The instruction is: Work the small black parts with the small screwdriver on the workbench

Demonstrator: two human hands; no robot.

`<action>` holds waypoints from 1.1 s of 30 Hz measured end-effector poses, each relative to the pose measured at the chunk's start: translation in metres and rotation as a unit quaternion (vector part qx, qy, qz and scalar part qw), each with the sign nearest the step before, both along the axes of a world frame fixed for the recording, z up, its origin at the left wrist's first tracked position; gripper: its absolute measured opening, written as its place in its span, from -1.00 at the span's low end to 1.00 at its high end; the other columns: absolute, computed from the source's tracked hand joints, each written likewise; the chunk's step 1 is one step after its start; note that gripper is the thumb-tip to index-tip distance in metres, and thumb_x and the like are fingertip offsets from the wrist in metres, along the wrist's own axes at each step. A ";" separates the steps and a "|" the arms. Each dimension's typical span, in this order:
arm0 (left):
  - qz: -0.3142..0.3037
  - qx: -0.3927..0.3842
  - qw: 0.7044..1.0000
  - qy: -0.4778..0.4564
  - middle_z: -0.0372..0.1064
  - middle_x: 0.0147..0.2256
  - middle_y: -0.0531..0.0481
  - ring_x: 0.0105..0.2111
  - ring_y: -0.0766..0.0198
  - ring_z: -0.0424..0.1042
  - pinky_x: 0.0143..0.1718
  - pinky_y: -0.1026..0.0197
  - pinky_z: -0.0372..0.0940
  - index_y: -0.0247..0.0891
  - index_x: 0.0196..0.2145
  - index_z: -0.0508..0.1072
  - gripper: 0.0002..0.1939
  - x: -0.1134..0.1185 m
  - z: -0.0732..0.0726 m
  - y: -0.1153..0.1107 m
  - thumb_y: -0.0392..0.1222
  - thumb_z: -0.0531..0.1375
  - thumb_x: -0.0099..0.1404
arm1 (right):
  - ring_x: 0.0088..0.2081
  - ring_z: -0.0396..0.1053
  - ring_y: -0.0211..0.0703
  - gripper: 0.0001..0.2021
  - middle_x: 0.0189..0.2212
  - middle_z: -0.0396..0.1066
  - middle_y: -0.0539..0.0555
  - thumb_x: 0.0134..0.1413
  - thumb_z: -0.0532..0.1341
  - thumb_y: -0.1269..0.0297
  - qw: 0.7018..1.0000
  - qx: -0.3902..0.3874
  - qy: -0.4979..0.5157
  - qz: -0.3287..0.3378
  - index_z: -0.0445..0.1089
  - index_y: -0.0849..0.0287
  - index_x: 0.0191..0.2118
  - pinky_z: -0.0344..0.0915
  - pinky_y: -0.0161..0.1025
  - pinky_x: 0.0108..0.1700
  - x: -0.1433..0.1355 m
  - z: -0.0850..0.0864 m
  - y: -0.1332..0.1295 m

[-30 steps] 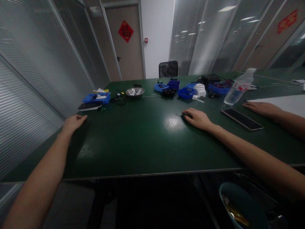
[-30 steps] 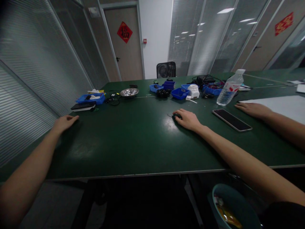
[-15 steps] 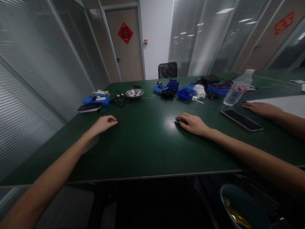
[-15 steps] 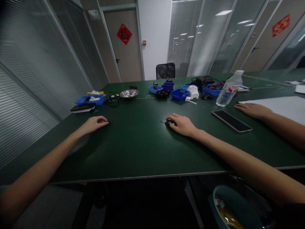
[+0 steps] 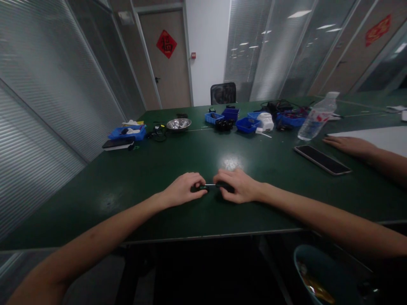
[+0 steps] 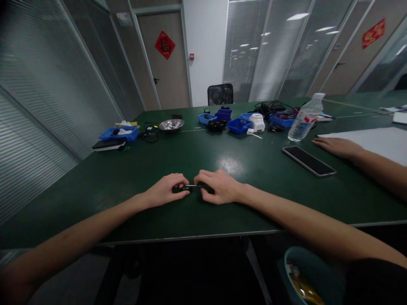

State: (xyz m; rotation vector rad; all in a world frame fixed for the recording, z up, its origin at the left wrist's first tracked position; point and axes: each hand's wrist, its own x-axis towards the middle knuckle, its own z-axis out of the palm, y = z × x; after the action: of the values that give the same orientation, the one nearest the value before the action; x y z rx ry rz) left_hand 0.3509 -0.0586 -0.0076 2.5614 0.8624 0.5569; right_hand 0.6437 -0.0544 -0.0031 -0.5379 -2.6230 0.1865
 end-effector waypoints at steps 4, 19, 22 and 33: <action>-0.025 -0.020 0.999 -0.009 0.48 -0.16 -0.12 -0.16 0.08 0.47 -0.11 0.03 0.33 -0.15 -0.06 0.57 -0.81 -0.013 0.006 -0.001 -0.02 0.32 0.49 | -0.36 0.31 -0.22 -0.77 -0.15 0.46 0.08 0.34 0.16 0.24 0.999 -0.048 -0.003 -0.006 0.35 0.13 0.05 0.15 -0.24 -0.32 0.003 0.000 -0.002; -0.040 -0.023 0.999 0.009 0.42 -0.26 -0.06 -0.23 0.12 0.43 -0.13 0.07 0.29 -0.16 -0.05 0.56 -0.81 -0.019 0.009 0.000 -0.03 0.31 0.49 | -0.40 0.29 -0.25 -0.77 -0.16 0.47 0.07 0.37 0.18 0.20 0.998 -0.047 -0.030 0.000 0.39 0.13 0.05 0.10 -0.24 -0.35 -0.001 0.002 -0.002; -0.041 -0.023 0.999 0.015 0.41 -0.28 -0.04 -0.25 0.13 0.42 -0.14 0.09 0.27 -0.16 -0.04 0.56 -0.80 -0.019 0.009 0.001 -0.01 0.30 0.51 | -0.39 0.30 -0.24 -0.76 -0.16 0.47 0.07 0.38 0.18 0.20 0.998 -0.045 -0.035 -0.001 0.40 0.15 0.06 0.09 -0.24 -0.35 -0.001 0.002 -0.002; -0.041 -0.035 0.998 0.033 0.39 -0.27 -0.02 -0.24 0.19 0.37 -0.14 0.17 0.22 -0.25 -0.02 0.55 -0.75 -0.020 0.010 0.001 -0.02 0.27 0.55 | -0.39 0.26 -0.26 -0.76 -0.14 0.44 0.08 0.42 0.16 0.21 0.998 -0.031 -0.047 -0.005 0.40 0.18 0.08 0.07 -0.25 -0.35 -0.001 0.002 -0.004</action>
State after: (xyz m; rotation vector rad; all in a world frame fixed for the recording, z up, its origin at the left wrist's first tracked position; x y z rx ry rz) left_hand 0.3308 -0.0578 0.0026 2.5504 0.7811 0.4142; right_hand 0.6430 -0.0580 -0.0007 -0.5949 -2.7117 0.2450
